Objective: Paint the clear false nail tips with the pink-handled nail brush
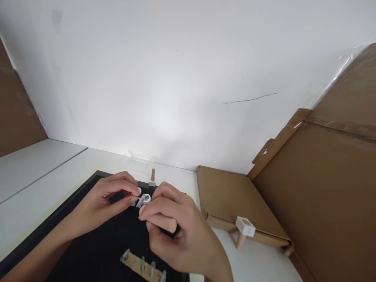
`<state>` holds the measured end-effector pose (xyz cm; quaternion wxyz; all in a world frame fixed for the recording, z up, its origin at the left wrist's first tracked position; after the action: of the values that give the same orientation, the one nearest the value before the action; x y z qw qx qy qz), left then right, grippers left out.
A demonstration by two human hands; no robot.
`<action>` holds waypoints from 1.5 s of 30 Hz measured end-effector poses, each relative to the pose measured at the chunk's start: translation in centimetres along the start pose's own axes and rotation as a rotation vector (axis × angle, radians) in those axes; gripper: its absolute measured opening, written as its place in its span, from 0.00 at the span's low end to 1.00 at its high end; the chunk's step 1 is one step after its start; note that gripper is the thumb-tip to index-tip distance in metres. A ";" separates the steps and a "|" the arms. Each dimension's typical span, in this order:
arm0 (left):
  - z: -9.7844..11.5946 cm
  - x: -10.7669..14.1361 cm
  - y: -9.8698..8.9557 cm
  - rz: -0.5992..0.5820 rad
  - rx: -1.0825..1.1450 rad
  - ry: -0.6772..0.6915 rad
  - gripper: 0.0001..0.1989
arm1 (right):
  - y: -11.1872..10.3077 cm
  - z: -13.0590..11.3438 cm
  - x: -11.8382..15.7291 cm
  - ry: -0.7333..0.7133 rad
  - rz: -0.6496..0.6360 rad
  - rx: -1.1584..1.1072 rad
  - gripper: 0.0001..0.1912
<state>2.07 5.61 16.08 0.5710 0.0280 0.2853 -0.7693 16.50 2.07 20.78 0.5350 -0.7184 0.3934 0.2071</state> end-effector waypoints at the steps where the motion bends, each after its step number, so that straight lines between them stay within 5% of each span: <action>1: 0.0 0.0 0.1 -0.004 -0.005 0.002 0.06 | 0.1 0.2 0.0 0.017 -0.009 0.006 0.18; 19: -0.2 0.3 0.5 -0.022 -0.035 0.022 0.06 | -1.0 0.6 0.5 0.009 0.126 0.132 0.16; 27: 0.1 0.2 0.6 -0.009 -0.052 0.057 0.07 | 0.2 0.3 0.6 0.052 -0.042 0.016 0.17; 33: 0.1 0.3 0.7 -0.017 -0.045 0.048 0.07 | -0.2 1.2 0.9 0.112 -0.014 0.093 0.17; 39: -0.2 0.2 0.4 -0.012 -0.028 0.039 0.07 | -0.6 0.3 0.5 0.004 0.059 0.058 0.17; 45: 0.0 0.1 0.5 -0.023 -0.007 0.048 0.07 | 0.2 0.3 0.6 0.051 -0.066 -0.005 0.18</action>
<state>2.44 5.39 15.86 0.5552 0.0414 0.3019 -0.7739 16.79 2.16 20.11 0.5297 -0.7373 0.3824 0.1718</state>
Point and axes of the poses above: each hand's wrist, its own x-axis away from the middle knuckle, its own y-axis out of the palm, z = x × y, the point moved 6 cm from there along -x, towards the middle knuckle, and after that the axes turned 12 degrees about -y, right-handed, at the moved point
